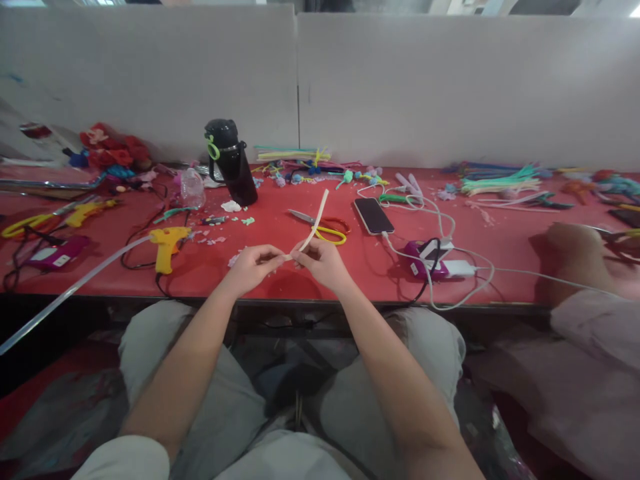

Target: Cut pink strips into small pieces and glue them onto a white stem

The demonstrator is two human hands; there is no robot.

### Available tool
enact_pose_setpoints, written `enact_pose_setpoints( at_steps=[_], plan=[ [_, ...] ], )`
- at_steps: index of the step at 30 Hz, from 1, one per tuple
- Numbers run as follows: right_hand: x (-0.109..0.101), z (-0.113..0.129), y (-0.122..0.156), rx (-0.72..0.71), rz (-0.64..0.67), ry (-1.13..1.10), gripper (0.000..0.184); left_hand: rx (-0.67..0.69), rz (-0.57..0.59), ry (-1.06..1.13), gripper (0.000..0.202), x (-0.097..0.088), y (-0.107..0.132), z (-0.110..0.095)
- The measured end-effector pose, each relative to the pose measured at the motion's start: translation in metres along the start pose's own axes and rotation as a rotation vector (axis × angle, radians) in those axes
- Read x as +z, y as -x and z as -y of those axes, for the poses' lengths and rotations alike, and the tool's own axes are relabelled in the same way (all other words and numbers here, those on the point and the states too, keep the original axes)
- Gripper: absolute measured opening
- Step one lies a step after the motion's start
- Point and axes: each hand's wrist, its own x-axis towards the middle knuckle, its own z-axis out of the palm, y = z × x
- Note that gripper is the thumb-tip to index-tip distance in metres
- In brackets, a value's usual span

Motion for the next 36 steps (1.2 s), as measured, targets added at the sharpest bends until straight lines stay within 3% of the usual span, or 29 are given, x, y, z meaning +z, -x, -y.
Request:
enact_pose_setpoints(
  at_steps=[6, 14, 21, 26, 31, 36],
  plan=[
    [-0.001, -0.003, 0.001, 0.048, 0.081, 0.089, 0.041, -0.025, -0.009, 0.071, 0.024, 0.002, -0.001, -0.001],
    [0.001, -0.006, 0.004, -0.059, 0.070, 0.299, 0.030, -0.151, 0.017, 0.167, 0.032, 0.004, -0.002, 0.006],
    [0.004, -0.003, 0.005, -0.102, 0.013, 0.485, 0.032, 0.060, -0.073, -0.089, 0.025, 0.008, -0.001, 0.008],
    [0.005, -0.003, 0.005, -0.002, 0.037, 0.409, 0.038, 0.188, -0.137, -0.182, 0.017, 0.015, 0.001, 0.006],
    [0.004, 0.000, 0.005, 0.009, 0.047, 0.167, 0.046, 0.051, -0.184, -0.028, 0.025, 0.014, 0.000, 0.005],
    [0.006, 0.004, 0.006, -0.073, -0.011, 0.182, 0.041, -0.017, -0.151, 0.094, 0.025, 0.011, -0.002, 0.007]
  ],
)
